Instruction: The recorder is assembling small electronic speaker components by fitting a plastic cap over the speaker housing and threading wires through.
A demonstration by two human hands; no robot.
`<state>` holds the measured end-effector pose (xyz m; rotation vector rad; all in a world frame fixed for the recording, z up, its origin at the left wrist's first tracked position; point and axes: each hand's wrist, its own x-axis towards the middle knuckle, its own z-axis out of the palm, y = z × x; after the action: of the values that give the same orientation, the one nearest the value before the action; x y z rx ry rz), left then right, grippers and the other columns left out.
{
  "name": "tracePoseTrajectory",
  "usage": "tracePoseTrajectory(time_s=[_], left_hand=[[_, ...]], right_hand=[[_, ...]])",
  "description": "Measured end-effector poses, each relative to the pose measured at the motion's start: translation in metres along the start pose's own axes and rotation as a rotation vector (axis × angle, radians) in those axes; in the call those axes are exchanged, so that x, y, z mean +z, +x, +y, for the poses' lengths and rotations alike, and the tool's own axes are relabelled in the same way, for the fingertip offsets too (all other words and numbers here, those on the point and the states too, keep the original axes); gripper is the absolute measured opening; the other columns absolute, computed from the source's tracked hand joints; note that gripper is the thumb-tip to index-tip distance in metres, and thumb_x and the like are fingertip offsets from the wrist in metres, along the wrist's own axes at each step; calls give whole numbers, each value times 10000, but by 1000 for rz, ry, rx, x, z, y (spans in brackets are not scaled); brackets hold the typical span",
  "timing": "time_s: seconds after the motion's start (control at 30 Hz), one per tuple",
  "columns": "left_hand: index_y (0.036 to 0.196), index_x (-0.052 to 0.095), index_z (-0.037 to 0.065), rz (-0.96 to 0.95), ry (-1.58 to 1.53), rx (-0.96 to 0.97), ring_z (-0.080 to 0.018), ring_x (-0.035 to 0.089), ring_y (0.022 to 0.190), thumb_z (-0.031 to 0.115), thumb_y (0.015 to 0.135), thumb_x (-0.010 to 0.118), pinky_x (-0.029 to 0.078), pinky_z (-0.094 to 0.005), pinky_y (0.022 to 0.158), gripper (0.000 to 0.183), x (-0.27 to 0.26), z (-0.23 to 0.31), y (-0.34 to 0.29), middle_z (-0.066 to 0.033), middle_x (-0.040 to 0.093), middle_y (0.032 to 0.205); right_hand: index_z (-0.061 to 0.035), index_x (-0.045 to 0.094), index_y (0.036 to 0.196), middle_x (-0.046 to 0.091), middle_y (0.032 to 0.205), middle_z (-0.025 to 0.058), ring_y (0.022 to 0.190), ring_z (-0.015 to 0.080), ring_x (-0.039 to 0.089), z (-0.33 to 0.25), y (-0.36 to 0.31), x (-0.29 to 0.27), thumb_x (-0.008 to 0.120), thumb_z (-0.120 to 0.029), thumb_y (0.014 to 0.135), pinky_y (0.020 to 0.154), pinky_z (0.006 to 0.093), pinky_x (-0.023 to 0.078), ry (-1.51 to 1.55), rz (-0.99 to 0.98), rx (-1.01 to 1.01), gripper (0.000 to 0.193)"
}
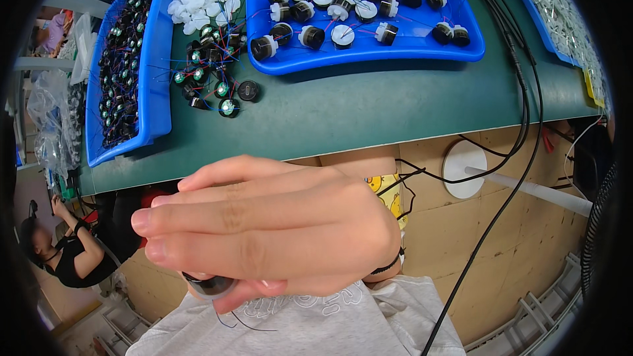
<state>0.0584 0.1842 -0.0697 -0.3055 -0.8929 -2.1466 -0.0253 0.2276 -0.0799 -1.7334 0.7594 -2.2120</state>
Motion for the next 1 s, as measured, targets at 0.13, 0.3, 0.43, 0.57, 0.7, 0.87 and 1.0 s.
tracePoseTrajectory(time_s=[0.13, 0.3, 0.43, 0.57, 0.7, 0.87, 1.0], left_hand=[[998, 444, -16, 4, -23, -12, -306, 521, 988, 24, 732, 544, 435, -379, 830, 287, -1, 1, 0, -250, 560, 954], [1006, 436, -18, 12, -36, -37, -312, 517, 1003, 19, 746, 537, 433, -382, 839, 281, 0, 3, -2, -259, 559, 966], [1012, 430, -20, 16, -38, -45, -316, 514, 1015, 16, 758, 531, 431, -384, 846, 276, -1, 6, -2, -265, 558, 976], [1035, 387, -19, -25, -1, 78, -299, 513, 981, 25, 752, 527, 372, -389, 884, 318, -5, 0, 5, -293, 554, 968], [964, 457, -2, -6, 146, 157, -259, 506, 865, 31, 745, 553, 341, -355, 854, 240, -4, 1, 1, -299, 552, 971], [895, 528, 27, -32, 310, 232, -229, 516, 769, 27, 723, 608, 378, -303, 767, 190, -12, 3, -1, -293, 520, 1018], [879, 530, 49, -5, 361, 195, -241, 541, 788, 6, 678, 664, 463, -291, 678, 246, -11, 9, 1, -245, 473, 1034]], right_hand=[[45, 492, 1104, 594, 987, 108, 891, 207, 577, -10, 20, -14, 716, -163, 636, 835, 347, 420, -42, -163, 116, 559], [48, 506, 1102, 604, 870, 34, 764, 153, 581, -7, 18, -23, 732, -173, 617, 791, 328, 424, -44, -213, 234, 580], [110, 521, 1010, 550, 960, 231, 802, 273, 595, 1, 16, -16, 720, -203, 644, 770, 376, 441, 16, -52, 169, 521], [122, 525, 959, 527, 995, 319, 829, 338, 586, 8, 15, -25, 724, -247, 647, 758, 410, 450, -31, -83, 47, 523], [56, 528, 950, 532, 970, 246, 906, 327, 535, 3, 22, -37, 746, -345, 618, 762, 399, 444, -158, -108, 18, 564], [-86, 526, 903, 490, 936, 90, 907, 240, 465, -11, 18, -45, 762, -470, 553, 738, 315, 407, -16, -99, 141, 571], [-144, 519, 881, 462, 885, 26, 841, 174, 436, -22, 25, -45, 804, -443, 491, 682, 265, 367, 153, -165, 217, 568]])
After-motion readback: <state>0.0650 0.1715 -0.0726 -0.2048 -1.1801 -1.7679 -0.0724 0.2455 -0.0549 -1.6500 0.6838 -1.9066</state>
